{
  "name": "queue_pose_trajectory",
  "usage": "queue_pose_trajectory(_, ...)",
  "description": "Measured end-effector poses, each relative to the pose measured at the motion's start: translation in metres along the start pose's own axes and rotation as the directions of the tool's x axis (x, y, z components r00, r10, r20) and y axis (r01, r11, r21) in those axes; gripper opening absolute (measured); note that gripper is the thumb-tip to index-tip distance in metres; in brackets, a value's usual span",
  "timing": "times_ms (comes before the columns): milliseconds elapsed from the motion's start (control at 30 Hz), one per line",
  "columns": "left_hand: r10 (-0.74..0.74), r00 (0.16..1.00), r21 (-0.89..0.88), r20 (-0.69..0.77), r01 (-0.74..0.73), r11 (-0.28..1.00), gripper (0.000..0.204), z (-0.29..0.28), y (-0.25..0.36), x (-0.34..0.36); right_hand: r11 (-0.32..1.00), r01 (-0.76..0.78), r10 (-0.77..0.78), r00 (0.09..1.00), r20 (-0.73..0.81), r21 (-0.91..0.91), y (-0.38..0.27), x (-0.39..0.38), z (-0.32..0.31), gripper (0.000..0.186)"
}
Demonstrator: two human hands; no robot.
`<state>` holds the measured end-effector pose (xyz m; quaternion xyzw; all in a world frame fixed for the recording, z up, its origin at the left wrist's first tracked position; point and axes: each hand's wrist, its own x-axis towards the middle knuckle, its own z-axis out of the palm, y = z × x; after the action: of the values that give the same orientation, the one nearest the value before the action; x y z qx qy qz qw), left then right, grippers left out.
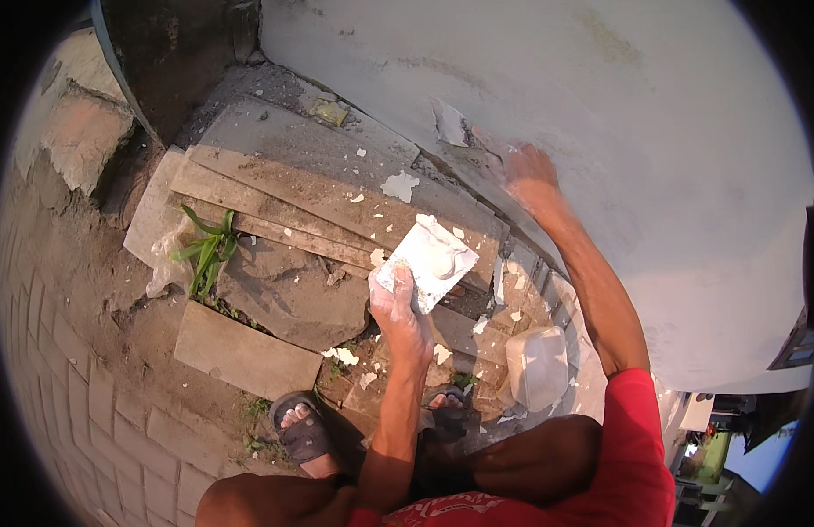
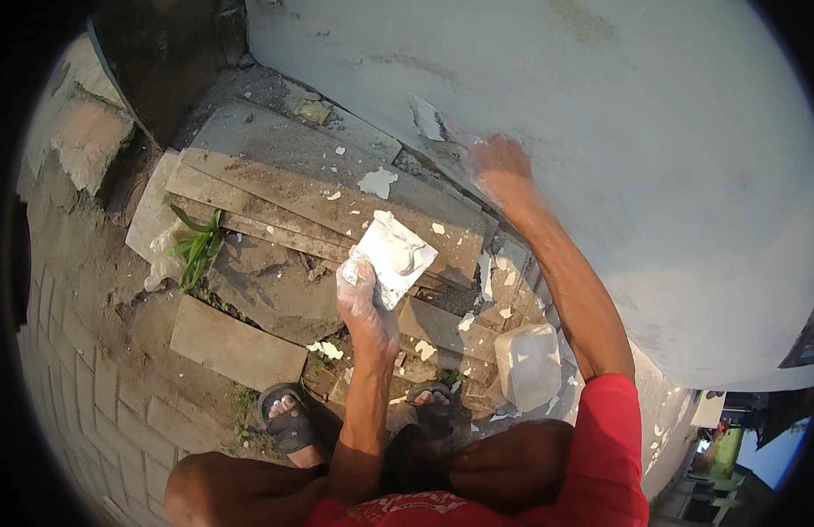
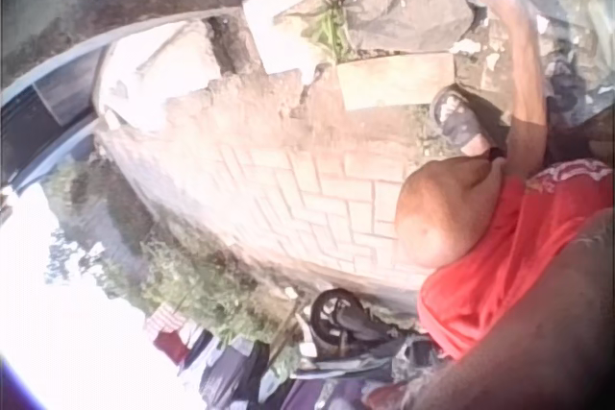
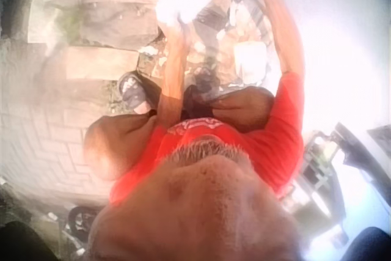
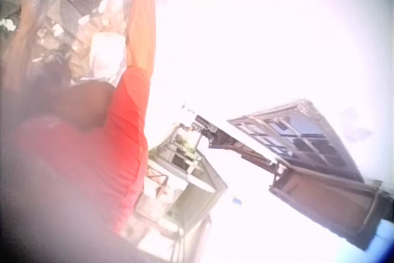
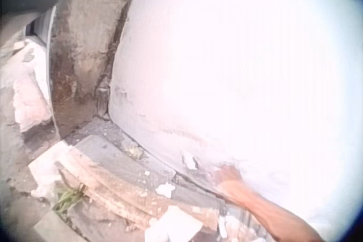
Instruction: The person scoops plaster from a container with a putty knife and applies it onto a wall, spreading and smoothing it with putty knives.
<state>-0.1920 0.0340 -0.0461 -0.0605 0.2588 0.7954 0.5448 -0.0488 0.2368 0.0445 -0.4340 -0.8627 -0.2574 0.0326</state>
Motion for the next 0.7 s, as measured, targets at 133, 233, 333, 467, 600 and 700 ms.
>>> queue_pose_trajectory(133, 0.048, 0.999, -0.014, -0.025, -0.048, 0.999, 0.023, 0.0, 0.013, 0.008, 0.951, -0.297, 0.278, 0.944, 0.175, 0.088, 0.009, -0.012, -0.111, 0.041)
queue_pose_trajectory(233, 0.036, 0.999, -0.029, -0.024, -0.037, 0.999, 0.024, -0.004, 0.018, 0.011, 0.928, -0.367, 0.345, 0.909, 0.235, 0.058, -0.01, 0.002, -0.117, 0.044)
queue_pose_trajectory(333, -0.012, 0.999, -0.02, -0.045, 0.011, 1.0, 0.025, -0.012, 0.016, 0.007, 0.995, -0.077, 0.081, 0.995, -0.058, 0.058, -0.032, 0.024, -0.032, 0.048)
queue_pose_trajectory(467, -0.026, 1.0, -0.105, -0.018, 0.024, 0.994, 0.026, 0.007, 0.017, 0.015, 0.999, -0.036, 0.033, 0.991, 0.126, 0.021, -0.042, 0.096, 0.0, 0.048)
queue_pose_trajectory(600, 0.046, 0.995, -0.054, -0.093, -0.051, 0.997, 0.025, -0.019, 0.029, 0.027, 0.97, -0.16, 0.145, 0.985, 0.094, 0.18, -0.045, 0.071, -0.063, 0.043)
queue_pose_trajectory(700, 0.014, 0.994, -0.068, -0.106, -0.021, 0.997, 0.024, -0.014, 0.034, 0.031, 0.959, -0.157, 0.153, 0.988, 0.035, 0.236, -0.039, 0.075, -0.08, 0.042)
